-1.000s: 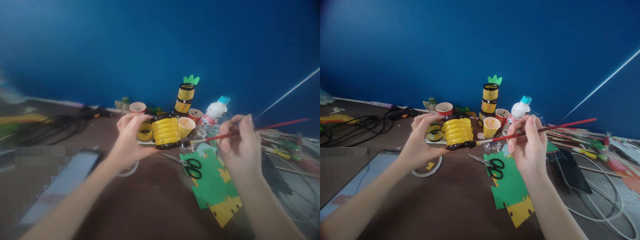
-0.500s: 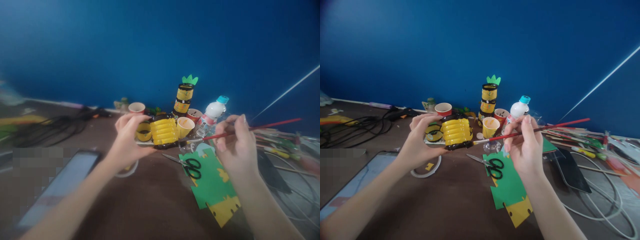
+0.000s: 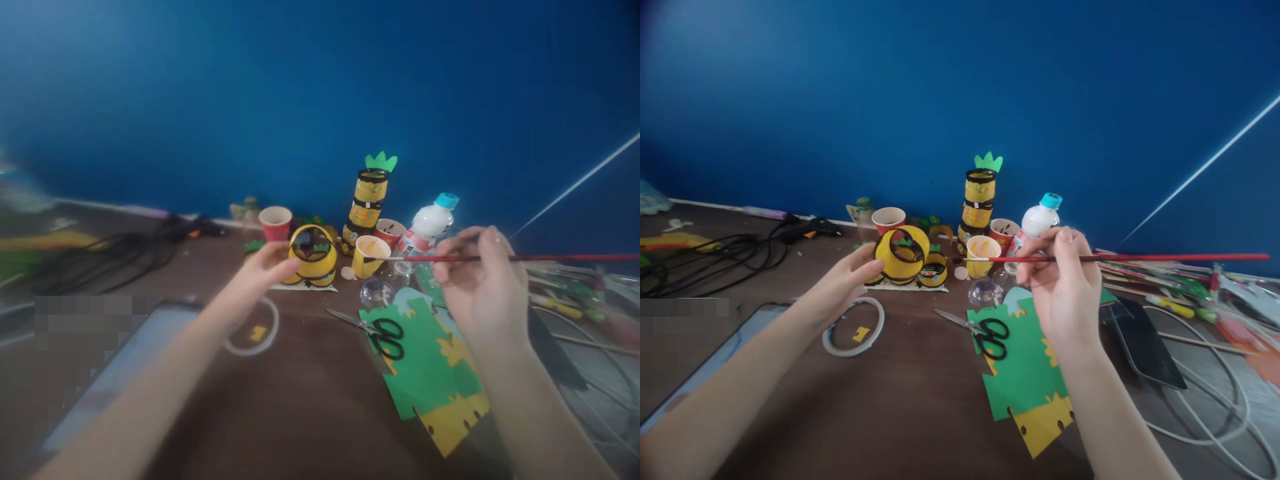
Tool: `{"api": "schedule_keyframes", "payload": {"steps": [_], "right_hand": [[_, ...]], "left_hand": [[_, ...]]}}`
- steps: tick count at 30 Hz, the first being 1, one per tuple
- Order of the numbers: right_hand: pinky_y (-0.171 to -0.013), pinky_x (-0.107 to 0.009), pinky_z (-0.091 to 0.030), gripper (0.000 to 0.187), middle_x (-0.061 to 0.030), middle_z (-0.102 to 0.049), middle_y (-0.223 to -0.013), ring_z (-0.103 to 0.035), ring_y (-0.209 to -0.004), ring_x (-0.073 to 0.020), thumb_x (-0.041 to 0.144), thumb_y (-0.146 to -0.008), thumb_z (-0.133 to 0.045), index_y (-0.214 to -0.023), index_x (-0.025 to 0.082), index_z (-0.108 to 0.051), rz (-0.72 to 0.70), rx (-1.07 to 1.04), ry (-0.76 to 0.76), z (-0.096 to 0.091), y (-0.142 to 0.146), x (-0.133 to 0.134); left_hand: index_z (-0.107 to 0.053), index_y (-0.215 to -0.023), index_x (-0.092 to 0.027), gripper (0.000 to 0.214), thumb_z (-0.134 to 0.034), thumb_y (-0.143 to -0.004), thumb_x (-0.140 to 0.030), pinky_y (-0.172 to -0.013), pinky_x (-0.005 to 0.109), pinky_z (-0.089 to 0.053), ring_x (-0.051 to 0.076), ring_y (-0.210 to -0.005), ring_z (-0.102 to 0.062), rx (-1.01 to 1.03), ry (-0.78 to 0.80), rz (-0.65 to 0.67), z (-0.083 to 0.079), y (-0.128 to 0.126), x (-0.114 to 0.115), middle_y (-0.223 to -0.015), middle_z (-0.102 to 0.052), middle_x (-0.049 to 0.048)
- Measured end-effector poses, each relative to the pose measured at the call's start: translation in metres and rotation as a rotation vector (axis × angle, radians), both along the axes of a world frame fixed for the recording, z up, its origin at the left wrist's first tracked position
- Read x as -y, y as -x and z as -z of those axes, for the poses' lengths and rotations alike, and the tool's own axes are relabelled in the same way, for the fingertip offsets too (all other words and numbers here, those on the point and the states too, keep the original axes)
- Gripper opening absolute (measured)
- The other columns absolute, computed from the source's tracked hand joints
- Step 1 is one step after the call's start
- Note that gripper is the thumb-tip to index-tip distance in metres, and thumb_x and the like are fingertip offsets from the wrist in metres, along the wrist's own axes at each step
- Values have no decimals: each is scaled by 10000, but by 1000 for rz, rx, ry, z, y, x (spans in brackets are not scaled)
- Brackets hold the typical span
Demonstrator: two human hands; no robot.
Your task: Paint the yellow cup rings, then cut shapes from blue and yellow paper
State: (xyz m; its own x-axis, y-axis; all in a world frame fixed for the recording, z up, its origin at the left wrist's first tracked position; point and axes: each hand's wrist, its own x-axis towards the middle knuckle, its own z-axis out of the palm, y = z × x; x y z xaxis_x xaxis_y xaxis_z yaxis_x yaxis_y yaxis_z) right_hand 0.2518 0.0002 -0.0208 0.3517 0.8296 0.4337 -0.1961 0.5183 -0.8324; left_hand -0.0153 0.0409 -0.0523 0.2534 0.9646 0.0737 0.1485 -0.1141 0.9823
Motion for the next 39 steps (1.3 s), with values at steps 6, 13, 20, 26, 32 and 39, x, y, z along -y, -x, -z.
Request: {"api": "schedule_keyframes", "payload": {"steps": [6,13,20,26,32,39], "right_hand": [[-530,-261,-447,118,-32,-692,-705,-611,-590,-138,253,-873,-507,-817,196,-594,-74,5,-39,-4,0,1],[-545,-275,-474,142,-4,-690,-788,-612,-638,-146,163,-779,-615,-902,233,-596,-132,71,-75,-9,4,8],[-485,-297,-503,68,-9,-692,-743,-623,-500,-137,168,-846,-566,-891,209,-597,-101,181,-178,-7,23,18],[-491,-317,-545,95,-21,-683,-768,-663,-524,-162,161,-833,-596,-897,207,-647,-133,316,-194,0,38,28],[-525,-332,-565,99,-19,-691,-772,-675,-537,-165,168,-833,-604,-895,219,-660,-128,343,-206,4,41,29],[-502,-322,-552,89,-15,-681,-762,-669,-540,-163,155,-830,-602,-853,215,-663,-51,305,-209,1,38,27]], "left_hand": [[-625,-1024,-235,475,-546,-716,-587,-1006,508,-337,290,-1175,-516,218,311,-8,-2,-8,-2,-1089,-672,93],[-630,-896,-195,592,-399,-709,-707,-998,450,-378,284,-1191,-505,347,640,168,2,-12,-1,-1128,-632,149],[-611,-891,-222,574,-377,-707,-712,-1051,417,-334,240,-1264,-441,448,872,228,11,-29,11,-1143,-639,100],[-528,-1102,-231,711,-208,-730,-746,-1058,456,-315,223,-1351,-318,306,770,219,1,-44,29,-1290,-542,108],[-447,-1214,-207,758,-185,-745,-741,-1094,420,-259,189,-1381,-246,307,822,179,-6,-52,38,-1400,-428,123],[-454,-1238,-204,760,-268,-735,-742,-1103,428,-235,204,-1380,-253,382,872,171,-8,-54,43,-1393,-448,114]]}}
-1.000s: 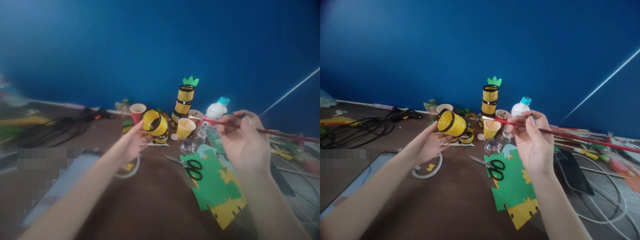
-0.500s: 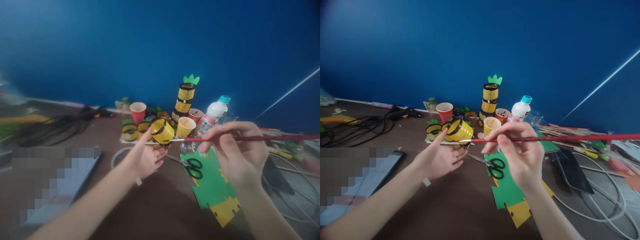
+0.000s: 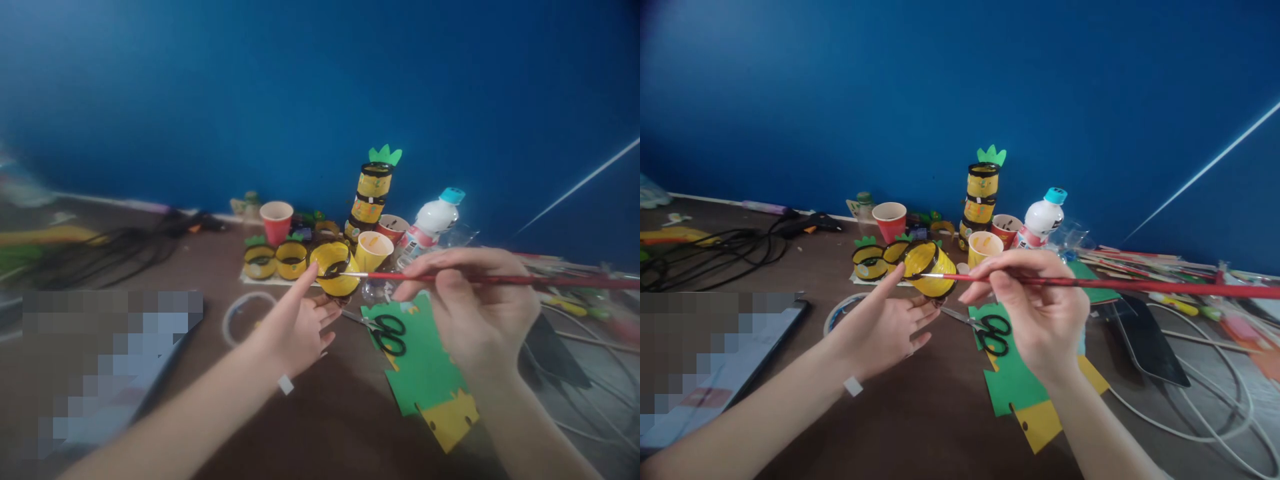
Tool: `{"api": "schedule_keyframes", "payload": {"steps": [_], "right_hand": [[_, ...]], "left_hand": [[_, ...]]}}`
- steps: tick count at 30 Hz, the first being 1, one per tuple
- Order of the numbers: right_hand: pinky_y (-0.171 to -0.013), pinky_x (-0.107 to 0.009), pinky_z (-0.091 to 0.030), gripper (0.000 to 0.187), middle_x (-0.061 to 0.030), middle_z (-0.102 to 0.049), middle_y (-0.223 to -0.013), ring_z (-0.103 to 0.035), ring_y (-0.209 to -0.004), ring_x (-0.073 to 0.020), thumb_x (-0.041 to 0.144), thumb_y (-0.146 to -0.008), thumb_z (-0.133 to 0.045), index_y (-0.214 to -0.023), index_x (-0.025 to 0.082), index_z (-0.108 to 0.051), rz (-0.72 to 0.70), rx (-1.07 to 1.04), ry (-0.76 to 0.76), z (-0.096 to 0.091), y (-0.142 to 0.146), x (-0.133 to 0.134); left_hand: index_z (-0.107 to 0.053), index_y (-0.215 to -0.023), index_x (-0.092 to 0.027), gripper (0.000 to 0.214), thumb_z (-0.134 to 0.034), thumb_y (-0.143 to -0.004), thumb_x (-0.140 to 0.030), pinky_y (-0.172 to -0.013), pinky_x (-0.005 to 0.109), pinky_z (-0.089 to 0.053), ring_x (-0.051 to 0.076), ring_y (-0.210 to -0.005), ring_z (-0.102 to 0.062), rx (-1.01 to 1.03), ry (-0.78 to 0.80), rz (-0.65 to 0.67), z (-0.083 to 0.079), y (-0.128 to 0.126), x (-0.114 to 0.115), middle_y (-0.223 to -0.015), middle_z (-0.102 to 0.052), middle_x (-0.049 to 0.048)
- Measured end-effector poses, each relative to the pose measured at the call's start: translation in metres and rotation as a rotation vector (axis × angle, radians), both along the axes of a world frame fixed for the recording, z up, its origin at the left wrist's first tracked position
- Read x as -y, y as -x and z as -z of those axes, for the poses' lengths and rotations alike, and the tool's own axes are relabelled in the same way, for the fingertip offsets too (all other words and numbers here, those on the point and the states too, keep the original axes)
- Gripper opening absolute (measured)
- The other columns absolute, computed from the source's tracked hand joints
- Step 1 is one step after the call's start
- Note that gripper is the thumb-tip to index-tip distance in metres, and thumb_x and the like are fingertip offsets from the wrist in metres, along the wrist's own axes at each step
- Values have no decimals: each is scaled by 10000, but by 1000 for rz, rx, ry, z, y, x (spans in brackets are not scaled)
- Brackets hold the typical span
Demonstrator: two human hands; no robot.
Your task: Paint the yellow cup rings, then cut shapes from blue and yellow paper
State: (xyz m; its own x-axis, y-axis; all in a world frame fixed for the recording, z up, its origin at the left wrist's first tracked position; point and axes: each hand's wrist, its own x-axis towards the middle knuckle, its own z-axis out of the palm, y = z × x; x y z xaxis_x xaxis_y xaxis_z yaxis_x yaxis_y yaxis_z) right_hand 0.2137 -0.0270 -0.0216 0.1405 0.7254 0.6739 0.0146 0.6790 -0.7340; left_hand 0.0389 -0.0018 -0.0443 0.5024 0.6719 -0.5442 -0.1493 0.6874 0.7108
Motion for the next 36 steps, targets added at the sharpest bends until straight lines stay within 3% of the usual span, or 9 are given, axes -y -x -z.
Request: {"api": "schedule_keyframes", "payload": {"steps": [3,9,15,20,25,32,36], "right_hand": [[-471,-312,-534,76,-10,-675,-756,-660,-521,-157,164,-835,-597,-845,216,-651,53,-41,-22,-1,-1,1],[-510,-326,-564,53,-24,-684,-783,-679,-560,-170,190,-841,-602,-873,205,-641,-84,-21,29,3,2,-1],[-448,-290,-526,74,-4,-682,-734,-650,-490,-143,146,-832,-591,-870,186,-641,53,-75,-105,-1,-6,-7],[-509,-338,-542,245,-4,-708,-747,-648,-552,-172,186,-835,-593,-1073,237,-574,-114,-80,-6,-3,-8,-6],[-561,-372,-565,344,-1,-724,-822,-656,-597,-183,187,-844,-577,-1162,292,-500,-220,11,79,0,-7,-3],[-592,-351,-557,334,-14,-720,-841,-658,-637,-174,85,-851,-506,-1132,263,-483,-221,23,71,1,-6,-2],[-585,-355,-520,304,-22,-716,-797,-637,-604,-176,43,-820,-495,-1065,224,-499,-137,-37,26,-4,-11,-4]], "left_hand": [[-479,-1214,-206,730,-289,-740,-727,-1098,444,-238,212,-1376,-263,12,6,-10,1,1,0,-1375,-470,116],[-460,-1246,-194,767,-315,-724,-737,-1106,423,-191,209,-1394,-210,95,64,-3,1,1,2,-1373,-466,121],[-300,-1361,-130,824,-358,-757,-687,-1108,353,-84,167,-1406,-116,207,193,-26,-3,0,2,-1483,-288,126],[-319,-1353,-149,798,-367,-759,-680,-1100,361,-64,173,-1407,-79,251,201,-10,-4,0,3,-1495,-264,109],[-350,-1327,-151,783,-377,-752,-681,-1098,356,-73,172,-1403,-90,248,214,-17,-5,0,3,-1498,-257,103],[-318,-1341,-139,823,-406,-734,-688,-1101,362,-82,176,-1401,-102,273,218,-25,-5,-2,3,-1488,-274,115],[-359,-1314,-149,785,-407,-740,-682,-1099,356,-85,179,-1396,-116,270,222,-25,-4,0,4,-1485,-284,106]]}}
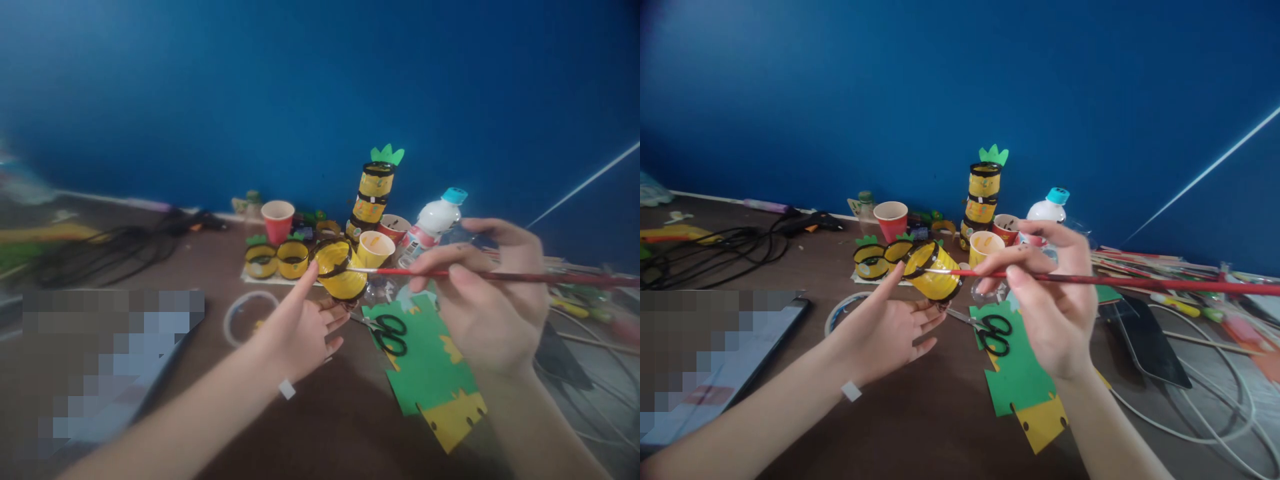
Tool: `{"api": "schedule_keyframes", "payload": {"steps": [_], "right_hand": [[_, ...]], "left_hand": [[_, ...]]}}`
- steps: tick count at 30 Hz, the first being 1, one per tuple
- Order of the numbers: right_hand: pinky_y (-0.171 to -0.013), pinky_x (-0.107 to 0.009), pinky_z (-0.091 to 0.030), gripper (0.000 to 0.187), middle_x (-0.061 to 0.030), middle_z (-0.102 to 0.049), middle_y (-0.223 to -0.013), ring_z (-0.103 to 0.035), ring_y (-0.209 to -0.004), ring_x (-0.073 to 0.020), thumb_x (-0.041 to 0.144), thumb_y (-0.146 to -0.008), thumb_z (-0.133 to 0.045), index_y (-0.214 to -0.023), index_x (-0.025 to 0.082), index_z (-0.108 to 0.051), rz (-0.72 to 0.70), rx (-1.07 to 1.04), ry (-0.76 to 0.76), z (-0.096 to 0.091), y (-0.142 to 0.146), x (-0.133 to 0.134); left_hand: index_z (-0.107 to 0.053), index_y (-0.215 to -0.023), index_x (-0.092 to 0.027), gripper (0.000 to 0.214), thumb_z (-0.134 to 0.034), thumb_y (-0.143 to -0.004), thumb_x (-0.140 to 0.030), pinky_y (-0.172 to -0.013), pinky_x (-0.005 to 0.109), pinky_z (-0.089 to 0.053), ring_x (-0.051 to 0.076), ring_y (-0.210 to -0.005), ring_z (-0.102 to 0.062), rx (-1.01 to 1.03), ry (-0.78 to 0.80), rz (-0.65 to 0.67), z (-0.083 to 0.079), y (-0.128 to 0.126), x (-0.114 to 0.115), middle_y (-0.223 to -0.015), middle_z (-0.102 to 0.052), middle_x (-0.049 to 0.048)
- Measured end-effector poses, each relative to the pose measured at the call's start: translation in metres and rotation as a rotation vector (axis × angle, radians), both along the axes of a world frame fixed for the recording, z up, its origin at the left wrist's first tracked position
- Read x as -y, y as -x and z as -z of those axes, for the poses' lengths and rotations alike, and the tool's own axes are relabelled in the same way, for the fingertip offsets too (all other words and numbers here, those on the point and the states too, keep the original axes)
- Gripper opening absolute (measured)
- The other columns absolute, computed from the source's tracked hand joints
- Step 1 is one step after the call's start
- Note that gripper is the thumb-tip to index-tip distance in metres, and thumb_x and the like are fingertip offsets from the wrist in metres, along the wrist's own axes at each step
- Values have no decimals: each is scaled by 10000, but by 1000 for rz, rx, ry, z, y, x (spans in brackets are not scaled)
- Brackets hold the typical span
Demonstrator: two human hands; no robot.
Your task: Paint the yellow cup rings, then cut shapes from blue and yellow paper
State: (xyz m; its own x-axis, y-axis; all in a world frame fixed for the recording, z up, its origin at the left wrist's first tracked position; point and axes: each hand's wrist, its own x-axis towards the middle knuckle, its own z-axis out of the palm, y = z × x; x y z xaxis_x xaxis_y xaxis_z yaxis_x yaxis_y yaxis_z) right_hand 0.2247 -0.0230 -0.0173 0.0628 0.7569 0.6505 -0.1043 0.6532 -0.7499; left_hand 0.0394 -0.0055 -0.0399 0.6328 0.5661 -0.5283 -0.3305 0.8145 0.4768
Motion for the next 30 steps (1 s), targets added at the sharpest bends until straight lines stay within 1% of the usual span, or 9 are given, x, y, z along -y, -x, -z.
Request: {"api": "schedule_keyframes", "payload": {"steps": [3,9,12,16,21,26,28,30], "right_hand": [[-576,-352,-495,281,-29,-713,-759,-624,-577,-176,38,-799,-496,-1015,218,-512,37,-52,-42,-3,-3,-1],[-559,-343,-508,271,-33,-725,-779,-637,-597,-180,62,-827,-496,-1047,220,-488,-91,-11,32,-1,2,-2],[-579,-345,-509,267,-29,-723,-767,-639,-593,-180,66,-817,-507,-1037,218,-505,-45,-6,23,-1,0,-3],[-555,-329,-490,264,-20,-713,-733,-612,-544,-165,53,-784,-499,-981,224,-538,54,-82,-22,-2,-6,-5],[-545,-336,-479,253,-21,-715,-740,-605,-539,-171,96,-798,-497,-1007,235,-525,-20,-47,15,0,-6,-7],[-641,-350,-481,256,-6,-708,-759,-617,-619,-175,43,-795,-488,-940,245,-548,85,-139,33,-3,-6,-8],[-640,-351,-478,245,-3,-709,-754,-610,-607,-173,52,-799,-482,-929,249,-550,74,-140,35,-3,-6,-8],[-617,-349,-481,218,-6,-709,-753,-607,-575,-169,82,-799,-495,-935,244,-549,34,-107,42,-2,-8,-8]], "left_hand": [[-365,-1308,-151,771,-409,-745,-676,-1098,353,-85,176,-1390,-132,5,4,-6,0,1,0,-1477,-299,109],[-428,-1264,-166,746,-399,-736,-693,-1094,357,-85,194,-1381,-158,8,2,5,0,0,1,-1441,-359,98],[-428,-1260,-160,747,-403,-736,-692,-1090,354,-92,201,-1379,-156,-4,2,3,-1,0,1,-1420,-384,101],[-408,-1262,-139,760,-404,-737,-689,-1084,353,-102,208,-1367,-179,-22,23,-15,-1,1,1,-1388,-415,114],[-445,-1215,-140,732,-403,-732,-689,-1076,343,-119,214,-1360,-186,-10,31,2,-1,0,1,-1365,-434,112],[-481,-1135,-144,649,-403,-753,-663,-1058,355,-138,223,-1347,-216,-29,28,-22,-2,0,1,-1369,-429,115],[-496,-1104,-143,643,-406,-747,-670,-1054,357,-143,231,-1345,-216,-17,26,-15,-1,1,1,-1360,-437,119],[-502,-1090,-139,646,-406,-743,-676,-1051,357,-143,234,-1344,-215,-14,30,-13,-1,1,2,-1340,-453,123]]}}
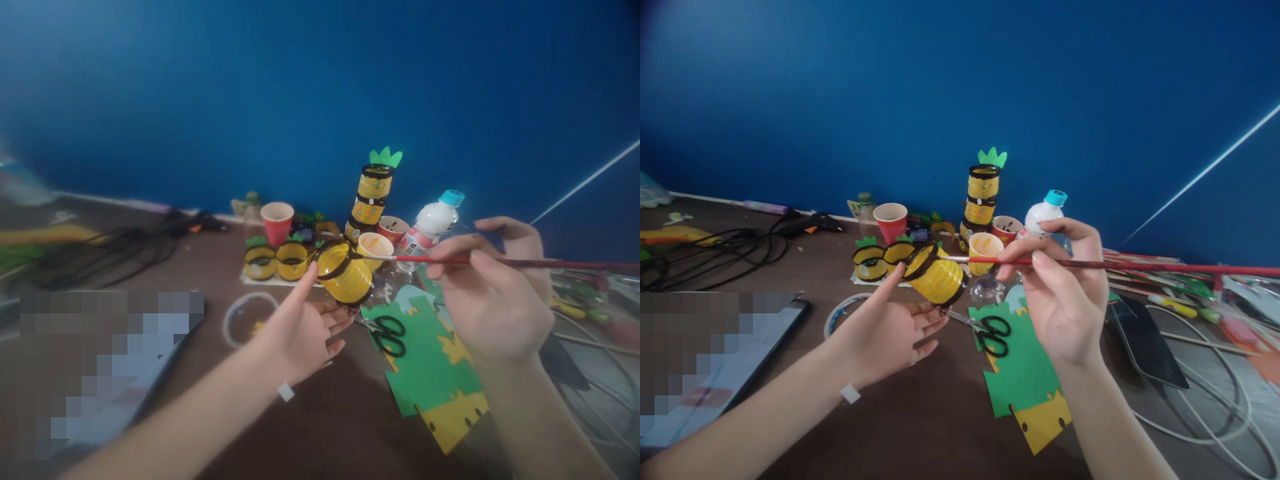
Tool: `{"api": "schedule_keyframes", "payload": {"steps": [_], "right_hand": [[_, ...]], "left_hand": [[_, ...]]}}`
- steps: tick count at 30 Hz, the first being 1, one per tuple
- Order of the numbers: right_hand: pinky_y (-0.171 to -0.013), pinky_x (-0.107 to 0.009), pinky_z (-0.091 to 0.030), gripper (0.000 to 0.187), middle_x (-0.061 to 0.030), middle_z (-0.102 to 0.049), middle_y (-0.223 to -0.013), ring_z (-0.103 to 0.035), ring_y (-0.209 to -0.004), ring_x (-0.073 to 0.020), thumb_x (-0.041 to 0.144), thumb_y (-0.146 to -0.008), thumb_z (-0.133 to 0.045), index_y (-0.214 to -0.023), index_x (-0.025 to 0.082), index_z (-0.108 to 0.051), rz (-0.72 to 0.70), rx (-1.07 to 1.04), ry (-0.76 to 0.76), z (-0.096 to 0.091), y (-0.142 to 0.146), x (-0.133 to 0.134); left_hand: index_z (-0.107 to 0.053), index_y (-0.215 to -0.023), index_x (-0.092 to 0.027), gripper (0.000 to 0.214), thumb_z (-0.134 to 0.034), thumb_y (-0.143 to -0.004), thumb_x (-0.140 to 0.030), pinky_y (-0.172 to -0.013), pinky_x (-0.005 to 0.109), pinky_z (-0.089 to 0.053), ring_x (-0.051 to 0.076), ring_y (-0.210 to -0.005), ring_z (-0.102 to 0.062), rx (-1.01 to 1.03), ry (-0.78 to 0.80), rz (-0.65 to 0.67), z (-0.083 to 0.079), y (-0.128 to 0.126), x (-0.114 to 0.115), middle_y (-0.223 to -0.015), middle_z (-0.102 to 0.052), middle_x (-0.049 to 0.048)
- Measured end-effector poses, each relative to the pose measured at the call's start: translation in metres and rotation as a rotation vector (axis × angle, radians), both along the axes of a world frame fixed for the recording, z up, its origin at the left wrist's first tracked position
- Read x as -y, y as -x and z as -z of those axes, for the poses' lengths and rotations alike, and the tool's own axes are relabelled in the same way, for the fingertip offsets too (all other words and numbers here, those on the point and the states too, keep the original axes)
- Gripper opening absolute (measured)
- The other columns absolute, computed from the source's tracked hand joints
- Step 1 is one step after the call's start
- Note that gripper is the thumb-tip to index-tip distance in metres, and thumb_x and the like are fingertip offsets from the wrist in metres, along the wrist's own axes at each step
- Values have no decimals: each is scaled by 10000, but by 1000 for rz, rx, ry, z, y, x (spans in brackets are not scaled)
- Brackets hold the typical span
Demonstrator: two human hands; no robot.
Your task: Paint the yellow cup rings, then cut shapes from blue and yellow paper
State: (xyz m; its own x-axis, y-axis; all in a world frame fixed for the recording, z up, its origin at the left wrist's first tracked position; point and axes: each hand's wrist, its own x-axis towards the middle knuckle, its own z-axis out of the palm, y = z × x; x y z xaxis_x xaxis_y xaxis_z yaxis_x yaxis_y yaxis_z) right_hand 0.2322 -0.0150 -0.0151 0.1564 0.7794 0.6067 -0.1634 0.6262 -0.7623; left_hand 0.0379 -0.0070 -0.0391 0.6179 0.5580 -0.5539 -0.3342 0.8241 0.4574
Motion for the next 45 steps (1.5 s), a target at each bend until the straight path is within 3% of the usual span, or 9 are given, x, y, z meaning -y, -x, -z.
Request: {"api": "schedule_keyframes", "payload": {"steps": [3,8,15,20,29,36,45], "right_hand": [[-591,-335,-481,178,-17,-710,-760,-622,-577,-167,111,-797,-520,-928,230,-545,-12,35,1,1,-1,-2],[-653,-367,-478,232,0,-700,-759,-613,-620,-182,71,-789,-489,-906,258,-562,85,-15,-21,-1,1,-1],[-631,-385,-490,268,-3,-721,-722,-626,-659,-206,65,-735,-504,-930,240,-560,-5,40,-37,-1,4,3],[-751,-446,-476,280,1,-707,-665,-619,-665,-223,91,-733,-518,-961,246,-567,-89,42,-35,2,0,2],[-775,-479,-471,307,8,-697,-653,-624,-644,-227,124,-726,-525,-992,273,-558,-84,116,22,3,-1,1],[-810,-422,-490,334,8,-700,-657,-635,-669,-206,75,-708,-465,-963,254,-584,-72,13,28,1,-7,-1],[-700,-392,-519,331,-4,-724,-709,-641,-676,-198,75,-727,-490,-1002,243,-561,-165,49,73,5,-5,-1]], "left_hand": [[-506,-1087,-140,638,-414,-743,-670,-1045,355,-147,229,-1338,-225,-1,3,-3,0,0,1,-1317,-470,118],[-508,-1073,-137,627,-401,-753,-666,-1049,356,-151,227,-1336,-236,0,4,-1,-1,1,1,-1338,-443,123],[-496,-1134,-128,697,-408,-731,-691,-1067,335,-134,213,-1347,-215,42,-10,16,0,1,-1,-1352,-445,120],[-537,-1092,-131,679,-425,-717,-685,-1052,342,-170,239,-1352,-209,22,2,51,1,0,0,-1288,-508,123],[-573,-1009,-142,654,-428,-700,-700,-1029,332,-187,240,-1329,-239,13,3,54,1,-2,1,-1160,-573,112],[-578,-958,-145,628,-438,-700,-700,-990,333,-224,235,-1296,-295,5,28,32,1,-3,1,-1054,-600,112],[-602,-934,-156,646,-457,-672,-728,-950,321,-257,239,-1267,-320,26,27,48,4,-3,2,-976,-609,79]]}}
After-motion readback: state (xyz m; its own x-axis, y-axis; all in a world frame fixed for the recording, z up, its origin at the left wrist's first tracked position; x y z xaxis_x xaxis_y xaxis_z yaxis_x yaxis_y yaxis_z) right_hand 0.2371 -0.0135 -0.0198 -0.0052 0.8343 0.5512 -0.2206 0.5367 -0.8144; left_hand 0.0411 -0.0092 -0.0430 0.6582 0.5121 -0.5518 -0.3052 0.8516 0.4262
